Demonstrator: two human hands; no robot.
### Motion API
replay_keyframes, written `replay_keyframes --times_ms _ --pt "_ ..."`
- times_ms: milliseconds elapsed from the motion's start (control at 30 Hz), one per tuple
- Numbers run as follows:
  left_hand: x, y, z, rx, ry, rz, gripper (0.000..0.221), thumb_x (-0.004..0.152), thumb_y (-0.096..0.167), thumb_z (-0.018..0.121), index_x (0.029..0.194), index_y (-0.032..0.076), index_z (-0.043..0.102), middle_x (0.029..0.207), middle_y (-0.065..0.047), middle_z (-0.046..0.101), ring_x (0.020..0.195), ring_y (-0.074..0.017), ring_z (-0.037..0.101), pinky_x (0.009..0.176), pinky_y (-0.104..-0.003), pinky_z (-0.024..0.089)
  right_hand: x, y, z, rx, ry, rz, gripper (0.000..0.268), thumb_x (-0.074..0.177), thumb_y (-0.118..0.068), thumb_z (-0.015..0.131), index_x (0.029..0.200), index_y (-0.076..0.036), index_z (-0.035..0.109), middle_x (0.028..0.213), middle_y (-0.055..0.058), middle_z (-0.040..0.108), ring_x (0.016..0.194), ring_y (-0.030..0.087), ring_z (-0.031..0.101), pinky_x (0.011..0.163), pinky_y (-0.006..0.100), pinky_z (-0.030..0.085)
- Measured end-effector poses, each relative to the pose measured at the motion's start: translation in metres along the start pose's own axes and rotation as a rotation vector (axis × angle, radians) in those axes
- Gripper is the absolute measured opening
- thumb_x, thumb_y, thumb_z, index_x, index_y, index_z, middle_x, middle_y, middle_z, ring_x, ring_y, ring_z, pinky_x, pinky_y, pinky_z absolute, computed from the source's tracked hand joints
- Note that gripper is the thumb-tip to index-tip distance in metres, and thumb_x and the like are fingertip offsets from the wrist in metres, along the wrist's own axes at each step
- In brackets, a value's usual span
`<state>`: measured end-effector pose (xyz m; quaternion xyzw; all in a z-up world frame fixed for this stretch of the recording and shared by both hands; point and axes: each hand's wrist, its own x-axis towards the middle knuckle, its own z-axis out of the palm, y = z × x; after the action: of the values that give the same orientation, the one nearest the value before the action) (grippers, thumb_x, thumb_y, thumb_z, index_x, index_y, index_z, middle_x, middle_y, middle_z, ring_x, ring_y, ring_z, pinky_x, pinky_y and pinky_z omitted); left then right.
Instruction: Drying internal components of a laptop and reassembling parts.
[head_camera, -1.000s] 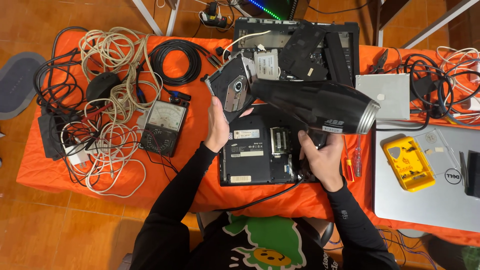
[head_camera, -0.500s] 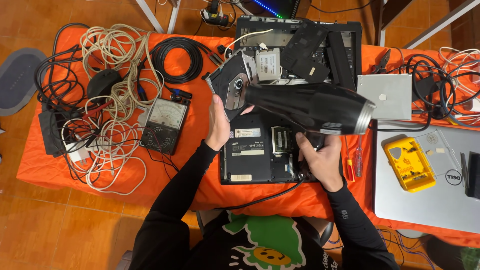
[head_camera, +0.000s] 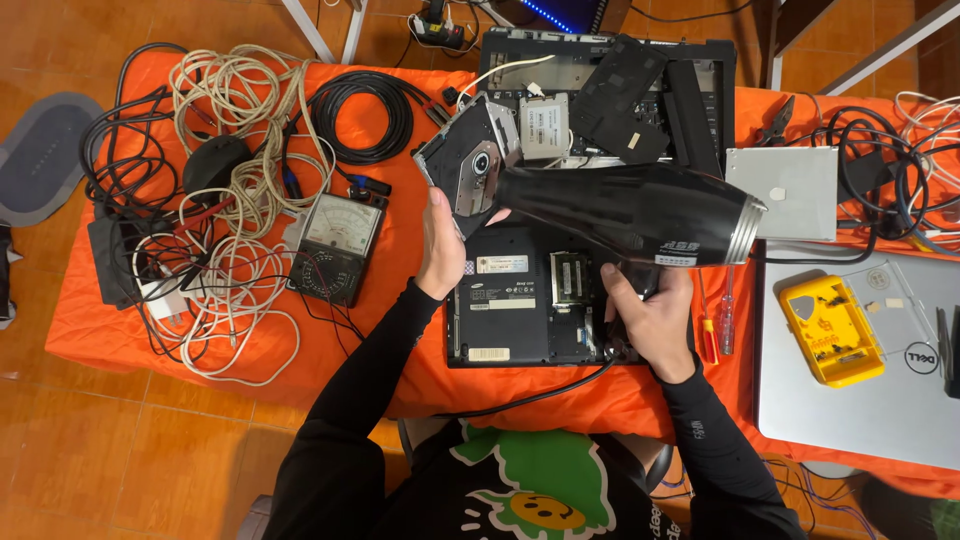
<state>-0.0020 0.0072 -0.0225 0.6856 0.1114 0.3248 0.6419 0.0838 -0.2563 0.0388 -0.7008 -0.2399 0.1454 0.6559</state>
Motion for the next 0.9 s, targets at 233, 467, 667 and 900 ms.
replay_keyframes --times_ms 233,467,667,900 --pt "0.001 -0.002 0.001 -0.052 -0.014 -0.104 0.078 0.110 0.055 0.019 0.100 -0.007 0.064 0.090 -0.004 0.068 0.078 -0.0121 0.053 0.075 -0.027 0.045 -0.001 -0.001 -0.001 0.000 -0.025 -0.023 0.013 0.096 -0.007 0.070 0.096 0.001 0.060 0.072 0.002 0.063 0.051 0.010 0.059 0.048 0.023 0.047" --pt "0.004 0.001 0.003 -0.001 0.001 -0.037 0.074 0.115 0.055 0.018 0.094 -0.010 0.046 0.090 -0.005 0.049 0.081 -0.0144 0.044 0.073 -0.038 0.036 0.000 -0.003 -0.001 -0.021 -0.025 -0.010 0.012 0.095 -0.007 0.070 0.094 0.001 0.061 0.069 0.002 0.063 0.049 0.010 0.058 0.046 0.023 0.046" --pt "0.000 -0.019 -0.004 0.059 0.070 -0.276 0.081 0.116 0.054 0.018 0.092 -0.014 0.055 0.085 -0.015 0.049 0.078 -0.0204 0.038 0.072 -0.032 0.033 0.001 0.001 -0.003 -0.021 -0.014 -0.019 0.012 0.096 -0.007 0.070 0.096 0.001 0.060 0.070 0.003 0.063 0.050 0.010 0.058 0.047 0.024 0.046" --pt "0.007 0.032 0.008 -0.175 -0.067 -0.091 0.084 0.110 0.058 0.019 0.115 -0.013 0.063 0.111 -0.017 0.073 0.100 -0.0218 0.068 0.096 -0.032 0.054 0.001 0.001 -0.001 0.007 0.017 -0.022 0.015 0.096 -0.007 0.070 0.100 0.001 0.059 0.073 0.002 0.063 0.051 0.010 0.058 0.048 0.023 0.047"
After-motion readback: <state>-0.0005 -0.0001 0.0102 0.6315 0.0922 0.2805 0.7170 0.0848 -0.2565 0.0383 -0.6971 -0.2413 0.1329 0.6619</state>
